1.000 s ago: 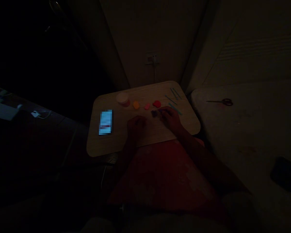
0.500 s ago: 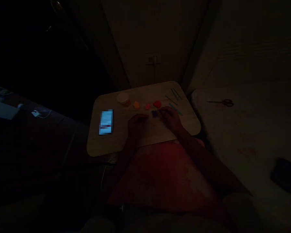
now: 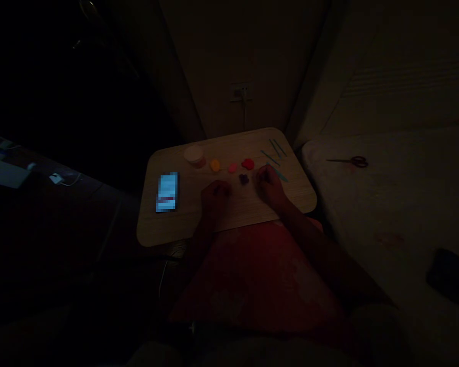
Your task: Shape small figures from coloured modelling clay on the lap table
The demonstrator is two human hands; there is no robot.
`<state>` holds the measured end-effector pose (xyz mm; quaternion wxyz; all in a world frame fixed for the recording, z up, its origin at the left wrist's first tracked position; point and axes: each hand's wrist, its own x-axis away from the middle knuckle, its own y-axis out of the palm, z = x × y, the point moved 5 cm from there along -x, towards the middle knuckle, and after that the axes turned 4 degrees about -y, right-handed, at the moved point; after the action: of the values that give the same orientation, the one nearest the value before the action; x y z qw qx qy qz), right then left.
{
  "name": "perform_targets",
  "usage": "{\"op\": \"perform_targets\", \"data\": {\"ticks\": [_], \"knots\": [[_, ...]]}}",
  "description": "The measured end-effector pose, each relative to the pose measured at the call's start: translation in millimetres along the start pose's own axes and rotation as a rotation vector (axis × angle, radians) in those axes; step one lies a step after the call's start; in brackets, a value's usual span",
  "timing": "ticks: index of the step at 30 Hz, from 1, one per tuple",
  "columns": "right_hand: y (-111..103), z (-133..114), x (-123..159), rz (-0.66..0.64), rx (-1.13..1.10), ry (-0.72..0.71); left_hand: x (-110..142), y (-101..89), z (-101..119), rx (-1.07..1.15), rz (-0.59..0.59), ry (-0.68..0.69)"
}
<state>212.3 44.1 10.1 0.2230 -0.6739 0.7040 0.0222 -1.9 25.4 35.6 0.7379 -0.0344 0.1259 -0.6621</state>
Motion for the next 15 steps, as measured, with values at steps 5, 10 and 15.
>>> {"op": "perform_targets", "data": {"ticks": [5,10,15], "knots": [[-1,-15,4,-0.017,0.139,0.010,-2,-3.1,-5,0.001,0.036,0.035],[3,-21,7,-0.053,0.299,0.045,-5,0.4,-7,0.026,0.014,0.037],[-1,-19,4,-0.020,0.286,-0.029,-7,0.8,-8,0.029,0.039,0.049]]}}
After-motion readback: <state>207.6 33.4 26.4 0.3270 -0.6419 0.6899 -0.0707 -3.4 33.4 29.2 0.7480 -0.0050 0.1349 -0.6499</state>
